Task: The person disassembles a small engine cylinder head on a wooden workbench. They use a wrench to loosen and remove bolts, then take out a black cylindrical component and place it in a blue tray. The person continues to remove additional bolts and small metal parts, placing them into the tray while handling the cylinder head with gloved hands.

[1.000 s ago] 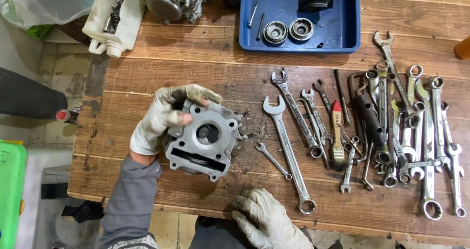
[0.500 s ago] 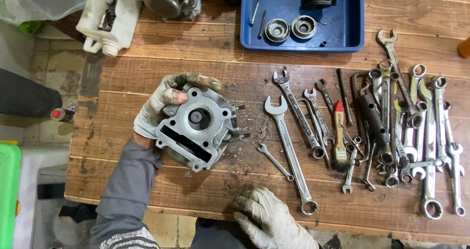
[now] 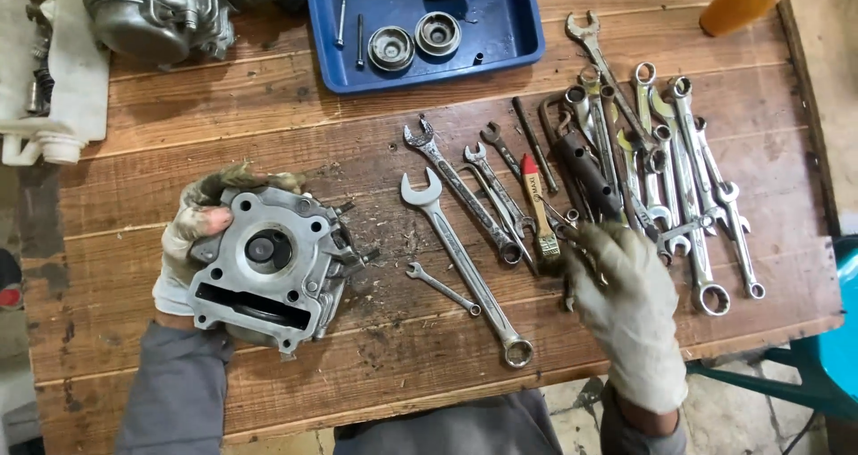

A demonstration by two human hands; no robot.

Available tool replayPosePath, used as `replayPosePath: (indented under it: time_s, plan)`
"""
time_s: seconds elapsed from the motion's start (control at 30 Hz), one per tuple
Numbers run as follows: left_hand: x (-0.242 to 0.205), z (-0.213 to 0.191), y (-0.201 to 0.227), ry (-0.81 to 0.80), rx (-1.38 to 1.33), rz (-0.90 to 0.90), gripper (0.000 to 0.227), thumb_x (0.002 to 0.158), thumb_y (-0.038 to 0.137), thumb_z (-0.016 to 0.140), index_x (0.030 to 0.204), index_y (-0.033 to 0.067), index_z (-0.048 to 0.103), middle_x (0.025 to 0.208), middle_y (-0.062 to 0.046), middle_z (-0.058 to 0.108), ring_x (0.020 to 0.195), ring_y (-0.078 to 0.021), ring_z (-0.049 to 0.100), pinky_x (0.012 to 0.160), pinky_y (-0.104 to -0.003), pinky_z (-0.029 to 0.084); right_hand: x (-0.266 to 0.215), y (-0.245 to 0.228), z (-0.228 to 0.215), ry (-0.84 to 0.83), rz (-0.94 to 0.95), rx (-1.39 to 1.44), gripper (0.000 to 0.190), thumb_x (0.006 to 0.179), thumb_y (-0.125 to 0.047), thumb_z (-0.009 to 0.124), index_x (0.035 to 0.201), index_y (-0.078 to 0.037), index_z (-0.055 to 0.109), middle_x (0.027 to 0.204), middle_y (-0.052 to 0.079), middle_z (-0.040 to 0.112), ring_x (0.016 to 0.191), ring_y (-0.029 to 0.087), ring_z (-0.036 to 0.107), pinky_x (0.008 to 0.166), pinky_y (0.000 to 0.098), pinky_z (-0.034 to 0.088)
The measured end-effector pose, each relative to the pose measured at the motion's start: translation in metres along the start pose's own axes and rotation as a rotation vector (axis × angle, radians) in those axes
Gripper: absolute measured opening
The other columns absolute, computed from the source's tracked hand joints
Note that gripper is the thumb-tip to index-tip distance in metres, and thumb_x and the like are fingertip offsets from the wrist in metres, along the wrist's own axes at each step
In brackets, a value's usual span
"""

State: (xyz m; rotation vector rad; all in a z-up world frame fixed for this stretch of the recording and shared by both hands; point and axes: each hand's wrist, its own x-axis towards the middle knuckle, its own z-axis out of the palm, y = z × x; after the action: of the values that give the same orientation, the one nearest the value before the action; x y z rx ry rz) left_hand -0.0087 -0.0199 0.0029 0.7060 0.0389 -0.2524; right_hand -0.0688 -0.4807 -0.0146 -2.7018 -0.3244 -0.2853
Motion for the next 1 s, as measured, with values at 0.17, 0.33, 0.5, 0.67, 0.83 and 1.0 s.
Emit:
replayPosePath:
  time_s: [0.17, 0.33, 0.5, 0.67, 0.83, 1.0]
  plan:
    - [0.003, -0.011, 0.004, 0.115, 0.29, -0.055, 0.058, 0.077, 0.011, 0.064, 0.133, -0.0042, 0.062, 0.128, -0.035, 0.067, 0.11, -0.0471, 0.072, 0.082, -0.059, 0.061, 0.036, -0.005, 0.007, -0.373, 0.341, -0.4, 0.034, 0.089, -0.027, 0.076, 0.122, -0.029, 0.068, 0.101, 0.011, 0.063, 0.092, 0.035, 0.072, 0.075, 0.0532, 0.064]
    - [0.0, -0.013, -0.009, -0.068, 0.175, 0.013, 0.053, 0.08, 0.017, 0.075, 0.13, 0.0008, 0.067, 0.129, -0.035, 0.066, 0.114, -0.0447, 0.069, 0.093, -0.056, 0.058, 0.055, -0.013, 0.002, -0.449, 0.197, -0.55, 0.034, 0.091, -0.048, 0.066, 0.118, -0.028, 0.07, 0.098, 0.004, 0.067, 0.089, 0.027, 0.069, 0.067, 0.044, 0.064]
    - [-0.004, -0.003, -0.013, -0.217, 0.003, 0.02, 0.039, 0.093, 0.011, 0.076, 0.13, 0.001, 0.068, 0.138, -0.031, 0.061, 0.128, -0.0462, 0.062, 0.108, -0.063, 0.053, 0.07, -0.024, -0.005, -0.425, 0.097, -0.383, 0.037, 0.118, -0.032, 0.049, 0.098, -0.011, 0.073, 0.065, 0.005, 0.071, 0.039, 0.015, 0.063, 0.034, 0.03, 0.056]
    - [-0.001, -0.012, -0.017, -0.232, -0.019, 0.003, 0.045, 0.091, 0.013, 0.077, 0.13, -0.0052, 0.066, 0.138, -0.034, 0.06, 0.127, -0.0459, 0.063, 0.109, -0.064, 0.052, 0.072, -0.072, -0.038, -0.23, 0.002, 0.234, 0.028, 0.102, -0.003, 0.054, 0.13, -0.004, 0.053, 0.13, 0.022, 0.064, 0.115, 0.039, 0.067, 0.098, 0.0508, 0.059]
    - [-0.001, -0.01, -0.011, -0.24, 0.076, -0.058, 0.063, 0.089, 0.022, 0.08, 0.135, -0.0147, 0.059, 0.126, -0.031, 0.068, 0.115, -0.0419, 0.07, 0.1, -0.055, 0.059, 0.089, -0.098, -0.022, -0.31, -0.441, 0.076, 0.05, 0.093, -0.005, 0.064, 0.141, -0.012, 0.058, 0.106, 0.007, 0.063, 0.088, 0.017, 0.055, 0.078, 0.0273, 0.047]
    - [-0.002, -0.016, -0.015, -0.164, 0.078, 0.002, 0.056, 0.085, 0.016, 0.077, 0.133, -0.0091, 0.061, 0.133, -0.033, 0.065, 0.112, -0.0375, 0.072, 0.087, -0.037, 0.062, 0.121, -0.155, -0.027, -0.297, -0.646, 0.188, 0.041, 0.098, -0.001, 0.062, 0.138, -0.01, 0.055, 0.087, 0.004, 0.052, 0.062, 0.018, 0.053, 0.044, 0.0317, 0.055]
